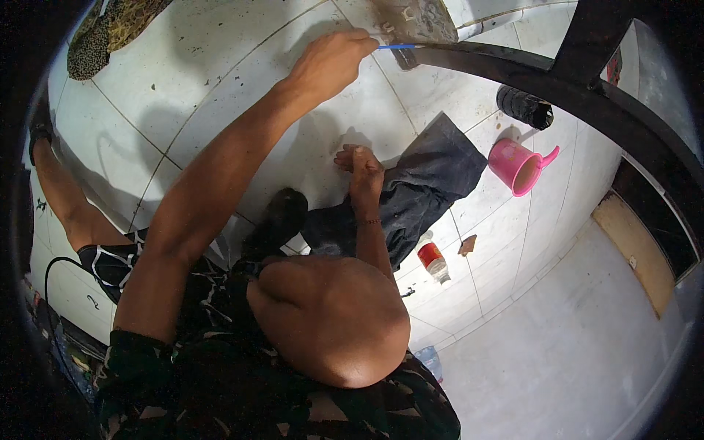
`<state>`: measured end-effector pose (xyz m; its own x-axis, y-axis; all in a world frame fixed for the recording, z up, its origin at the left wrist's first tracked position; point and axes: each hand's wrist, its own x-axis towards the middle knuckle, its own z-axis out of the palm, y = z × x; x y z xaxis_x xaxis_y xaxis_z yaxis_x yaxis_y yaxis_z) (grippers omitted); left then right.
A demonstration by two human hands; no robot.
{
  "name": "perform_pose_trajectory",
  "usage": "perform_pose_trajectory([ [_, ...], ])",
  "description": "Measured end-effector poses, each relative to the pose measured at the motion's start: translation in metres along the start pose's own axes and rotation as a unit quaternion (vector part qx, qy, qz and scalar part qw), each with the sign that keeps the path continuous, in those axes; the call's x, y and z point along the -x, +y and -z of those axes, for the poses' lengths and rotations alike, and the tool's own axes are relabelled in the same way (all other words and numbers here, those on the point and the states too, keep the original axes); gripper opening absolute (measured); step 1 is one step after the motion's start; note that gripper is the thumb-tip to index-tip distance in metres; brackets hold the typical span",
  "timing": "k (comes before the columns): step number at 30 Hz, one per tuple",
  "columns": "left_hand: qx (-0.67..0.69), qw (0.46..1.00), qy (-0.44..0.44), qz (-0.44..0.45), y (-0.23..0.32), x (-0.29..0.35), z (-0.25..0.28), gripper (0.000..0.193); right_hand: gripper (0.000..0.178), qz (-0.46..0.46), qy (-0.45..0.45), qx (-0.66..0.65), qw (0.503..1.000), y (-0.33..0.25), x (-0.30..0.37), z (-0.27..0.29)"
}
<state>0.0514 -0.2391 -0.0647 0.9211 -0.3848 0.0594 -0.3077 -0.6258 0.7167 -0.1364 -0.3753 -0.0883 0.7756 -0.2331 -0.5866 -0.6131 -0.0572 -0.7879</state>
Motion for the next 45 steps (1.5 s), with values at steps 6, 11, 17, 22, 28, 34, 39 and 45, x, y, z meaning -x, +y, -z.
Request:
perform_pose_trajectory([
  [6,-0.015,0.998,-0.038,0.051,-0.010,0.009,-0.007,0.026,0.038,-0.004,0.003,-0.004,1.000,-0.001,0.000,0.000],
  [11,0.000,1.000,0.001,0.029,0.004,0.007,-0.002,0.023,0.039,-0.002,0.004,-0.007,1.000,0.006,-0.001,0.004],
  [17,0.032,0.999,0.022,0.027,0.013,0.009,0.000,0.023,0.039,-0.008,0.010,0.012,1.000,-0.003,0.000,0.000],
  [22,0.006,0.998,0.012,0.057,-0.001,0.014,-0.005,0.023,0.038,0.000,0.003,-0.007,1.000,0.000,-0.001,0.001],
  [28,0.006,0.999,0.019,0.046,0.005,0.013,-0.001,0.024,0.038,-0.011,-0.001,-0.037,0.999,0.003,0.000,0.003],
  [34,0.027,0.998,0.052,0.019,0.014,0.016,0.002,0.023,0.038,-0.006,0.003,-0.009,1.000,-0.002,0.001,0.001],
  [39,0.006,0.998,0.033,0.047,0.002,0.017,-0.008,0.023,0.039,-0.010,0.002,-0.002,1.000,-0.002,-0.001,0.001],
  [45,-0.007,0.997,-0.001,0.072,-0.002,0.010,-0.019,0.019,0.040,-0.016,0.006,0.002,1.000,-0.002,0.000,0.005],
])
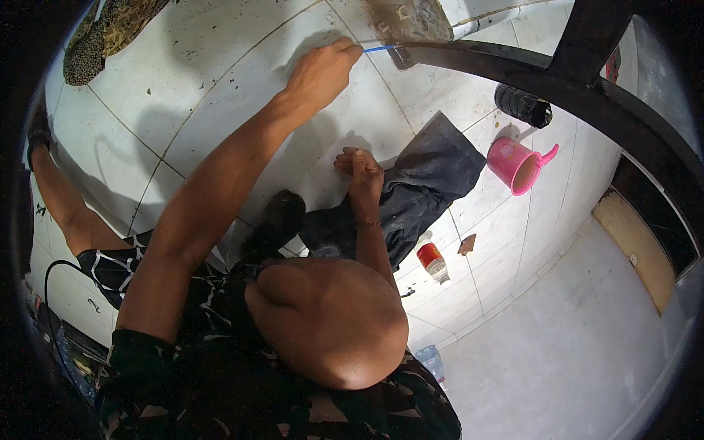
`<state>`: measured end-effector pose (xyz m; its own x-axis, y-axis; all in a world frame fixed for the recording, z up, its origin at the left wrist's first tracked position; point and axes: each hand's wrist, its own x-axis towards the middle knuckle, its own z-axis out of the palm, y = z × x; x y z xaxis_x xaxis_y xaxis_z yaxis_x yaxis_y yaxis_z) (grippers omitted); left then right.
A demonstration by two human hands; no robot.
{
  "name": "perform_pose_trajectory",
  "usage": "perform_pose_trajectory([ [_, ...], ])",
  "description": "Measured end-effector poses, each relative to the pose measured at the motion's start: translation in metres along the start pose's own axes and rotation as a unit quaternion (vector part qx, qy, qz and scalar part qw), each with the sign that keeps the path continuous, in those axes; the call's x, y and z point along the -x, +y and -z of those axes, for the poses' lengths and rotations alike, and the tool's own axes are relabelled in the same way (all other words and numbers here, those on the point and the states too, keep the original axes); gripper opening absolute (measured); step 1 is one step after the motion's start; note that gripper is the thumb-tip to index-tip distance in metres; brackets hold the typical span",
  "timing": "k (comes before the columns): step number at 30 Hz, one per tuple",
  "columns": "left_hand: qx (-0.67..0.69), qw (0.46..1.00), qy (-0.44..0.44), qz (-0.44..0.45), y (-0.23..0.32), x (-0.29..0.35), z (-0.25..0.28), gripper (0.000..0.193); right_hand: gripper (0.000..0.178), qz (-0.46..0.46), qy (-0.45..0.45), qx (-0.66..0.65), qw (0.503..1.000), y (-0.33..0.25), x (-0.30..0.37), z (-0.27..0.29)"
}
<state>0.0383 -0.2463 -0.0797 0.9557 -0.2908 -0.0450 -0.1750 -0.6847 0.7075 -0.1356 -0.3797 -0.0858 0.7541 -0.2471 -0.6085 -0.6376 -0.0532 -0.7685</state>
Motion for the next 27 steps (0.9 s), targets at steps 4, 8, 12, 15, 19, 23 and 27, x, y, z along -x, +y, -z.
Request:
perform_pose_trajectory([
  [4,-0.008,1.000,-0.018,-0.001,0.005,-0.011,-0.005,0.019,0.037,0.007,0.009,-0.016,1.000,0.004,0.000,0.001],
  [8,-0.005,1.000,-0.027,-0.010,0.003,-0.016,-0.007,0.020,0.035,-0.003,0.013,-0.025,1.000,-0.002,-0.002,-0.006],
  [12,-0.011,0.999,-0.049,-0.003,0.009,-0.017,-0.008,0.020,0.034,0.013,-0.005,-0.045,0.999,-0.014,-0.002,-0.022],
  [15,0.009,0.995,-0.095,0.004,0.019,-0.019,-0.007,0.021,0.034,0.019,-0.017,-0.037,0.999,-0.017,-0.001,-0.030],
  [19,0.019,0.994,-0.105,0.033,0.021,-0.025,-0.012,0.020,0.034,0.023,-0.031,-0.062,0.997,-0.016,-0.003,-0.035],
  [23,-0.002,0.996,-0.088,-0.010,0.021,-0.024,-0.005,0.020,0.033,0.032,-0.012,-0.049,0.998,-0.015,-0.005,-0.024],
  [27,-0.039,0.995,-0.079,-0.038,0.005,-0.017,0.002,0.020,0.032,0.024,-0.018,-0.081,0.996,-0.010,-0.004,-0.023],
])
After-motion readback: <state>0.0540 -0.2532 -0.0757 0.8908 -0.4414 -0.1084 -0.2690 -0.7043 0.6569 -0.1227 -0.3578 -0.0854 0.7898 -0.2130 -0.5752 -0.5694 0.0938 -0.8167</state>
